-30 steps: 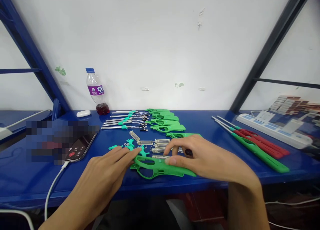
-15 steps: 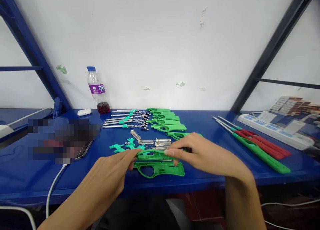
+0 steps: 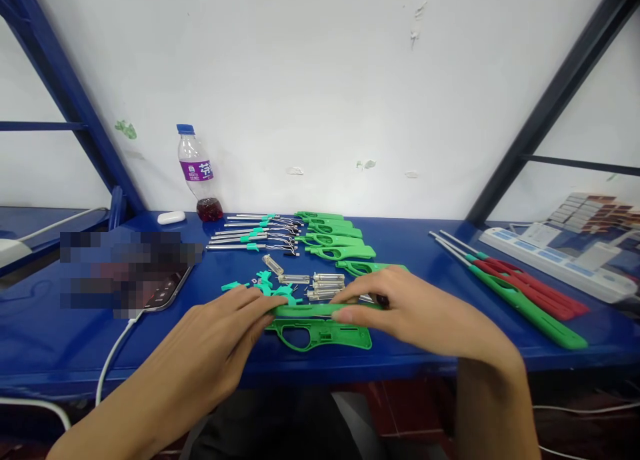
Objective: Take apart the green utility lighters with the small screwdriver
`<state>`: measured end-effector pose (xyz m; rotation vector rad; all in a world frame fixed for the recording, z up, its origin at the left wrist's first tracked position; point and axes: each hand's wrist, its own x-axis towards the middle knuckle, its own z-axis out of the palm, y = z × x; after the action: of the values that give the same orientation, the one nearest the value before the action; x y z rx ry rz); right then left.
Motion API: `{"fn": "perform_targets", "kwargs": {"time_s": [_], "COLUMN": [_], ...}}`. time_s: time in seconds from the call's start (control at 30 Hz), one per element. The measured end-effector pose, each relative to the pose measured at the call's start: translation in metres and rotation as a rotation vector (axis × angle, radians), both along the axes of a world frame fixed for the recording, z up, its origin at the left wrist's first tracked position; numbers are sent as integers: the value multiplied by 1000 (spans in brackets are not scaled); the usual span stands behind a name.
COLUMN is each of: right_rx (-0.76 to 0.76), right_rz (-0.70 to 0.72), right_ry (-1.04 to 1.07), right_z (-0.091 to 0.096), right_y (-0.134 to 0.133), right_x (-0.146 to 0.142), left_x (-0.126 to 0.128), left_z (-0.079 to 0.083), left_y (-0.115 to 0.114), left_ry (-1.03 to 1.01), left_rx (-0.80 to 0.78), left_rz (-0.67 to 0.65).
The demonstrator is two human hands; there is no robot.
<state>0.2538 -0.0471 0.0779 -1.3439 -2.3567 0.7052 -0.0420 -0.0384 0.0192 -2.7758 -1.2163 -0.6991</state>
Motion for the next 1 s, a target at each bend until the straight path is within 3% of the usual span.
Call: {"fn": "perform_targets", "kwargs": {"time_s": [0.13, 0.47, 0.67, 1.0], "right_rx": [3, 28, 16, 35], "right_rz": [-79, -175, -181, -150], "right_ry": [-131, -317, -359, -363], "right_z": [-3, -19, -21, -25], "right_y": [-5, -8, -2, -4], "right_x": [-4, -18, -18, -21], "left_x": [4, 12, 7, 4], "left_z": [2, -14, -21, -15], "left_y": [1, 11, 13, 13], "left_ry": [51, 119, 44, 54], "left_rx": [-26, -228, -266, -344], "left_rz": [4, -11, -22, -17]}}
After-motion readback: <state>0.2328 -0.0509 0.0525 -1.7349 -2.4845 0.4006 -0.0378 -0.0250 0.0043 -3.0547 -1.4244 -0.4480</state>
